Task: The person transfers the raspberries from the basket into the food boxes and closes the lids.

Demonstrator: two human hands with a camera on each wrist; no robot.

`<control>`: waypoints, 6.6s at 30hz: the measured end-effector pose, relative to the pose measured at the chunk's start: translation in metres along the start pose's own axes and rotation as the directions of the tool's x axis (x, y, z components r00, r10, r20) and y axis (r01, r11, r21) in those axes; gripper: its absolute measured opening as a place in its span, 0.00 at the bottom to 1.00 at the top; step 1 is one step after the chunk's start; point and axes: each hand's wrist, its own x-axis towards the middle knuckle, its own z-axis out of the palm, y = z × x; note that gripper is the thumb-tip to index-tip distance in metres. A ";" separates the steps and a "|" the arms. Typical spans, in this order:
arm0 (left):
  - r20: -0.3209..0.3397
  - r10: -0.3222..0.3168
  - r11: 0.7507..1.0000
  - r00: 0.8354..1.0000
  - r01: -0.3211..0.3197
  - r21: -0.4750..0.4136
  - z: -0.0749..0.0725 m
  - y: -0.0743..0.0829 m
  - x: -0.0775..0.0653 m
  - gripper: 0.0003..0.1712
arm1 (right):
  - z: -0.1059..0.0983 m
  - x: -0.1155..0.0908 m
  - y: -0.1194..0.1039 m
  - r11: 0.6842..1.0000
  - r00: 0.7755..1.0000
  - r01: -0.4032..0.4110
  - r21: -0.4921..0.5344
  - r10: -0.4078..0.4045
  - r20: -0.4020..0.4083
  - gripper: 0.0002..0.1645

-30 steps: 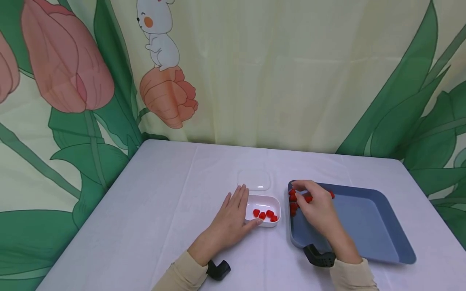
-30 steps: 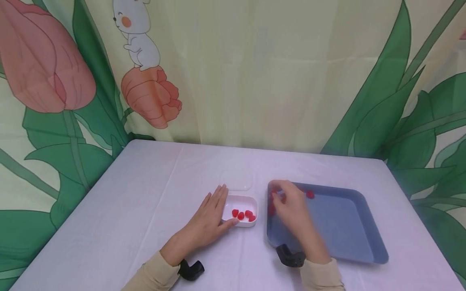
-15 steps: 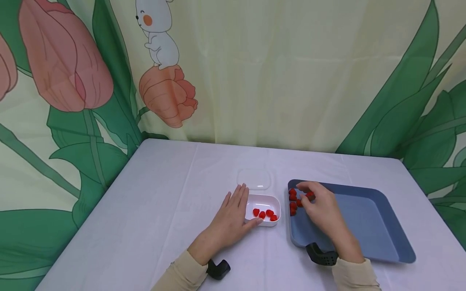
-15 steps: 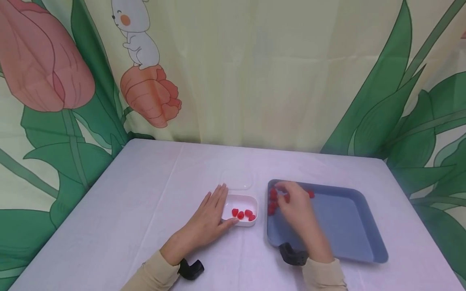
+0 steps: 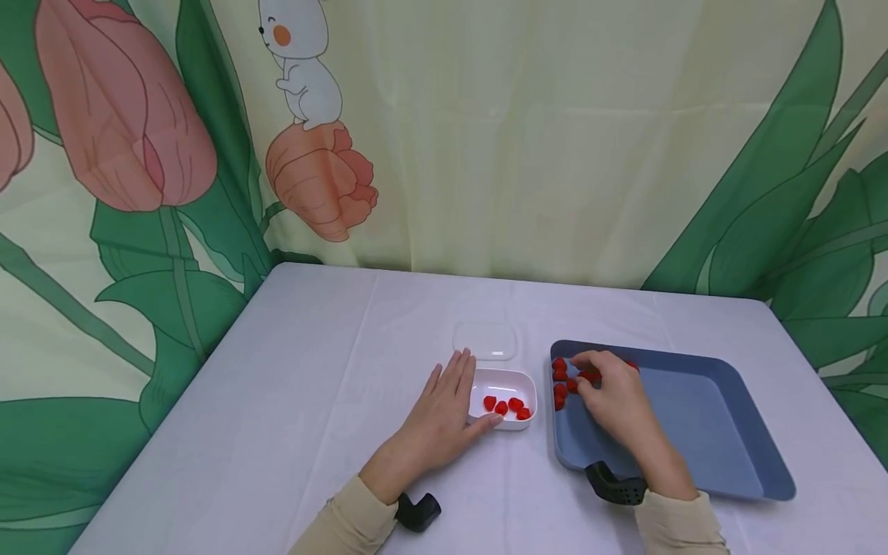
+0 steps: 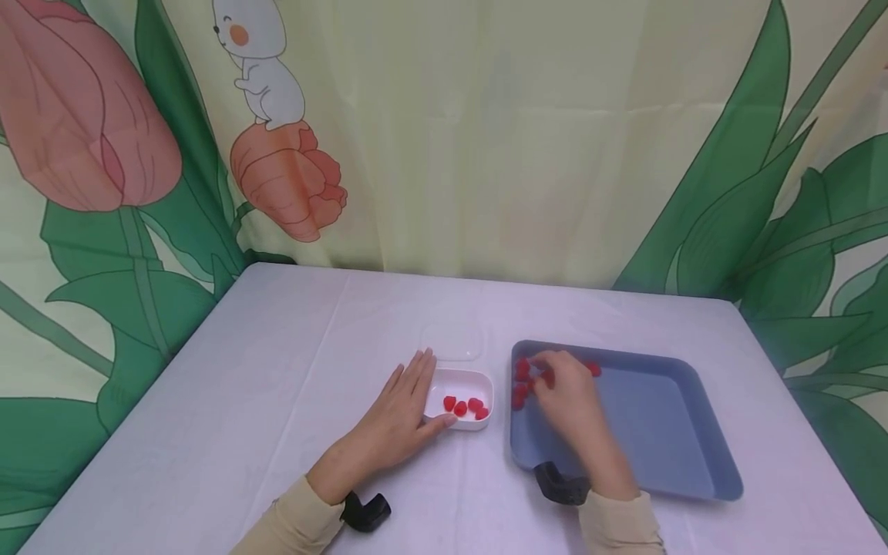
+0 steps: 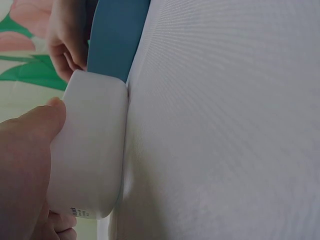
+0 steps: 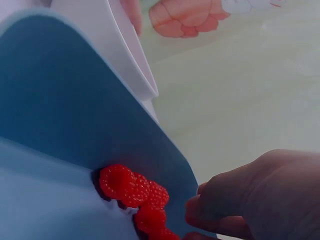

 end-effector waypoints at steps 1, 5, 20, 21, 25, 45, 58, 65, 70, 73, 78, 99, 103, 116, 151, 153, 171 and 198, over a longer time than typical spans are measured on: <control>0.003 -0.001 1.000 1.000 0.001 0.001 0.000 0.000 0.000 0.55 | 0.000 0.000 0.000 1.000 1.000 -0.011 -0.008 0.011 0.014 0.17; 0.008 -0.003 1.000 1.000 0.003 0.001 0.002 0.000 0.001 0.55 | 0.002 0.000 0.002 0.999 0.997 -0.050 -0.022 0.051 0.052 0.18; 0.000 -0.003 1.000 1.000 0.003 -0.002 -0.001 0.001 0.002 0.54 | 0.002 0.003 0.004 0.996 0.994 -0.070 -0.048 0.074 0.083 0.18; 0.001 -0.004 1.000 1.000 0.004 -0.001 -0.001 0.001 0.002 0.54 | 0.002 0.003 0.004 0.996 0.993 -0.069 -0.049 0.073 0.088 0.18; 0.005 -0.005 1.000 1.000 0.005 0.002 -0.002 0.001 0.001 0.54 | 0.002 0.003 0.003 0.997 0.992 -0.063 -0.051 0.068 0.106 0.18; 0.001 -0.006 1.000 1.000 0.006 -0.001 -0.002 0.002 0.001 0.54 | 0.003 0.003 0.004 0.996 0.990 -0.046 -0.073 0.055 0.129 0.19; 0.004 -0.003 1.000 1.000 0.003 0.003 -0.002 0.002 0.000 0.54 | 0.002 0.001 0.003 0.997 0.993 -0.044 -0.057 0.050 0.105 0.20; 0.007 -0.004 1.000 1.000 0.004 0.009 -0.003 0.003 0.000 0.54 | 0.000 0.001 0.002 0.998 0.996 -0.030 -0.047 0.034 0.084 0.18; 0.009 -0.012 1.000 1.000 0.012 0.000 -0.003 0.003 0.000 0.54 | -0.002 0.001 0.001 0.999 0.998 -0.031 -0.037 0.033 0.058 0.19; 0.014 -0.013 1.000 1.000 0.013 0.001 -0.003 0.004 0.000 0.54 | -0.004 0.000 0.000 0.999 0.998 -0.035 -0.038 0.037 0.049 0.19; 0.012 -0.008 1.000 1.000 0.008 0.003 -0.003 0.004 0.000 0.54 | -0.006 -0.001 -0.001 1.000 1.000 -0.014 -0.024 0.014 0.011 0.19; 0.004 -0.005 1.000 1.000 0.005 0.008 -0.002 0.003 0.001 0.54 | -0.005 -0.002 -0.014 0.997 0.999 0.033 0.074 -0.031 -0.024 0.20; 0.005 -0.013 1.000 1.000 0.012 0.004 -0.003 0.004 0.001 0.55 | -0.003 -0.002 -0.018 0.994 0.998 0.053 0.097 -0.051 -0.024 0.21; 0.007 -0.016 1.000 1.000 0.016 -0.005 -0.004 0.004 0.000 0.55 | 0.003 -0.004 -0.031 0.979 0.983 0.180 0.090 -0.175 -0.060 0.23; -0.002 0.009 1.000 1.000 -0.009 0.023 -0.003 0.002 0.000 0.55 | 0.040 -0.009 -0.058 0.945 0.949 0.313 0.100 -0.315 0.010 0.22; -0.002 0.009 1.000 1.000 -0.009 0.022 -0.004 0.002 0.000 0.55 | 0.043 -0.009 -0.058 0.940 0.944 0.328 0.096 -0.330 0.008 0.22; 0.006 0.005 1.000 1.000 -0.005 0.008 -0.003 0.002 0.001 0.54 | 0.054 -0.008 -0.058 0.919 0.921 0.389 0.062 -0.390 0.003 0.22; 0.000 -0.006 1.000 1.000 0.006 0.012 -0.003 0.004 0.001 0.55 | 0.030 -0.004 -0.054 0.933 0.941 0.339 0.121 -0.334 -0.056 0.23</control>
